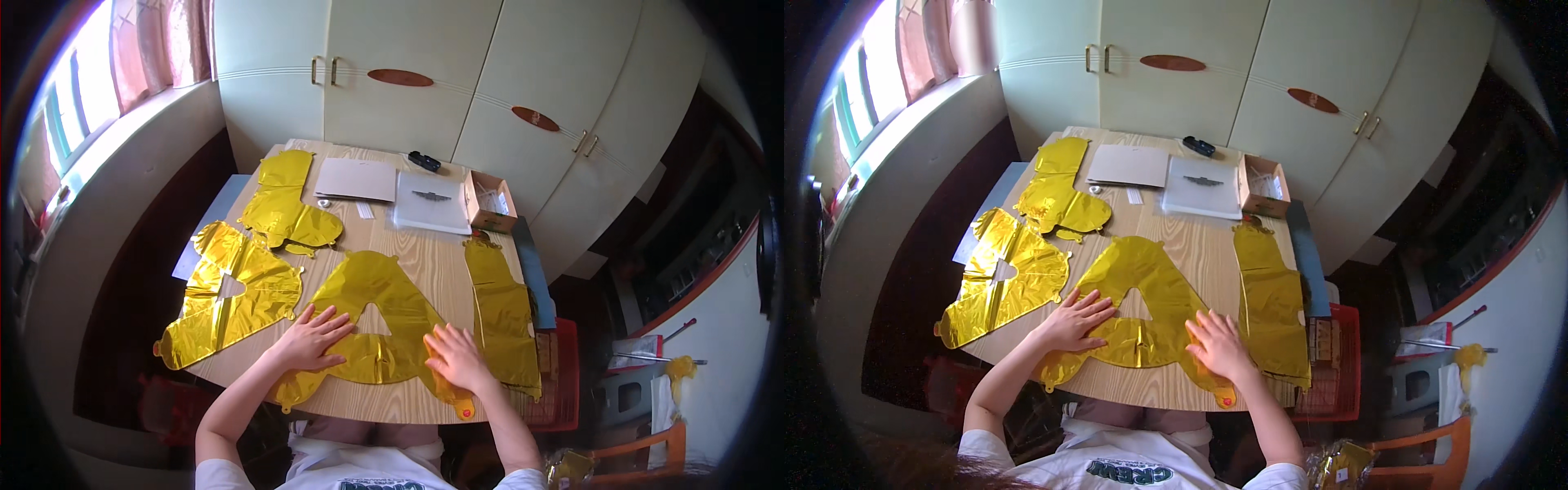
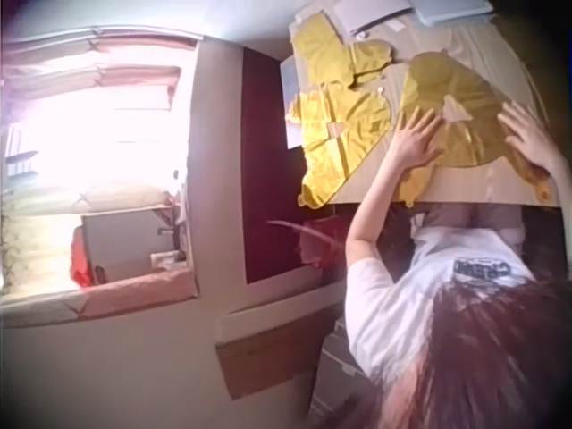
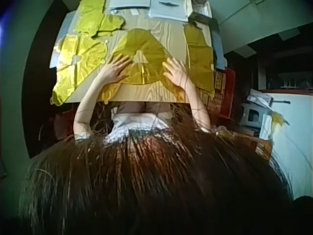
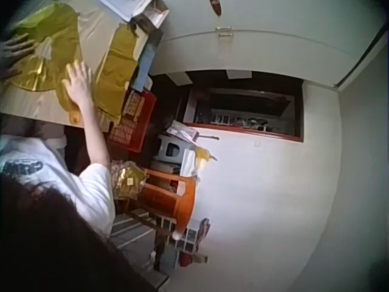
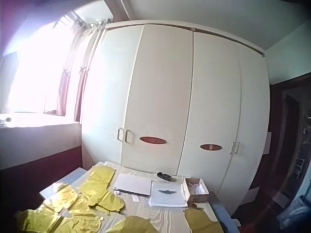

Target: Folding gold foil material and inserting it into paper sleeves or envelopes.

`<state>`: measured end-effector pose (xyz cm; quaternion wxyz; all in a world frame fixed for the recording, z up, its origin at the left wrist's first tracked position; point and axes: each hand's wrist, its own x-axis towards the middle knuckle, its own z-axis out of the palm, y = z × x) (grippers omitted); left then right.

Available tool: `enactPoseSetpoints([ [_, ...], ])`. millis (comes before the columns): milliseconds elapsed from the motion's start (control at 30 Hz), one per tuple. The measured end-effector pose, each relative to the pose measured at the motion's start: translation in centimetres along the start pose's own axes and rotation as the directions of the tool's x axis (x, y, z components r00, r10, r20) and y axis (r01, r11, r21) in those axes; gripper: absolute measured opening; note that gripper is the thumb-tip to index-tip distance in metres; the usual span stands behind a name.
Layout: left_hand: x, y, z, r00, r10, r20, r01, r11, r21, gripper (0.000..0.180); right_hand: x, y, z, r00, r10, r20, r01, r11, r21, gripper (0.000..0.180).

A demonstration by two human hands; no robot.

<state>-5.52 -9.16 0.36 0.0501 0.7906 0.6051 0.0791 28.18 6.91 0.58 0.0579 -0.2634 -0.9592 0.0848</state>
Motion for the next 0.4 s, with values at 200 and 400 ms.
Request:
enactPoseSetpoints([
  [200, 0.4, -0.9, -1.2, 0.996, 0.059, 0.061, -0.058, 0.998, -0.023, 0.075, -3.3, 2.2, -1.4, 0.996, 0.084, -0.024, -0.081, 0.991, 0.103, 0.062],
  [400, 1.4, -1.9, -1.1, 0.991, 0.101, 0.088, -0.099, 0.995, -0.024, 0.075, -7.3, 9.4, -3.8, 0.948, 0.318, 0.008, -0.318, 0.948, 0.028, 0.08],
])
